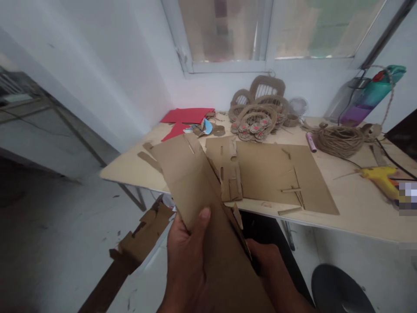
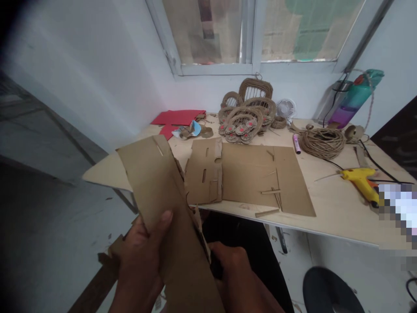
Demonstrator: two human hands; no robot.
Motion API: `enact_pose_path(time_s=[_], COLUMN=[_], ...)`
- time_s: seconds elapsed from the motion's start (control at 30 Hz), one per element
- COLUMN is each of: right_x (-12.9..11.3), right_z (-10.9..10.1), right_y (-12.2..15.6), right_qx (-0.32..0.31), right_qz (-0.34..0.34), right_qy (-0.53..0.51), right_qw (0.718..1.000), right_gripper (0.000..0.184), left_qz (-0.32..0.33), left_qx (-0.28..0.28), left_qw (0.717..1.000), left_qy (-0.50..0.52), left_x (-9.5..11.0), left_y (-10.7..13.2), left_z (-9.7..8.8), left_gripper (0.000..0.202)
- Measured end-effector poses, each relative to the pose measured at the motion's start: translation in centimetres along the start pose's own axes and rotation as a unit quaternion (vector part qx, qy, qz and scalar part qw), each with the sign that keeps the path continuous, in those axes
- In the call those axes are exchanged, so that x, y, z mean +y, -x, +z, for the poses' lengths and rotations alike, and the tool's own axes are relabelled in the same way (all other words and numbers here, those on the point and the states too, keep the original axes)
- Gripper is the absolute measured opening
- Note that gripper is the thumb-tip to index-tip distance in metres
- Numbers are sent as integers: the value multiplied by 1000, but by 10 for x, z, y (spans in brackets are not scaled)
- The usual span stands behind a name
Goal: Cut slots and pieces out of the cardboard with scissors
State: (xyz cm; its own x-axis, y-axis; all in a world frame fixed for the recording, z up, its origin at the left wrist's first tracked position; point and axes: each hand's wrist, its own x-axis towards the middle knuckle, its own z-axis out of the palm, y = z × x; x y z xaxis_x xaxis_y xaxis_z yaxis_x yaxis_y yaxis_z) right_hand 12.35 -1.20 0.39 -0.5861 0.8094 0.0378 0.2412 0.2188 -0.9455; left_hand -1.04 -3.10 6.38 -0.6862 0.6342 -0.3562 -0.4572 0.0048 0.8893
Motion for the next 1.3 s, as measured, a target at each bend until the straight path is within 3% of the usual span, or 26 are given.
enact_pose_path(time_s=[0.17, 0.37, 0.63, 1.03, 1.3], right_x=[-4, -6, -13, -1, -5], right_z=[-1, -8, -13, -1, -4], right_y=[-2, -8, -13, 1, 1], right_qx=[5, -30, -37, -8, -22], right_qz=[-13, -7, -26, 15, 21], right_qy=[-61, -96, -116, -66, -120], right_qw=[998, 995, 992, 998, 992], right_gripper=[32, 36, 24, 19, 34], left_qz=[-8, 6, 64, -51, -24], left_qx=[23, 31, 63, 39, 28], left_qw=[1000, 998, 991, 997, 997], left_qy=[-10, -58, -97, -36, -66], left_x=[0, -2, 3, 0, 4], left_y=[-6, 0, 3, -3, 0], left_z=[3, 2, 5, 6, 8], left_gripper=[49, 38, 36, 40, 37])
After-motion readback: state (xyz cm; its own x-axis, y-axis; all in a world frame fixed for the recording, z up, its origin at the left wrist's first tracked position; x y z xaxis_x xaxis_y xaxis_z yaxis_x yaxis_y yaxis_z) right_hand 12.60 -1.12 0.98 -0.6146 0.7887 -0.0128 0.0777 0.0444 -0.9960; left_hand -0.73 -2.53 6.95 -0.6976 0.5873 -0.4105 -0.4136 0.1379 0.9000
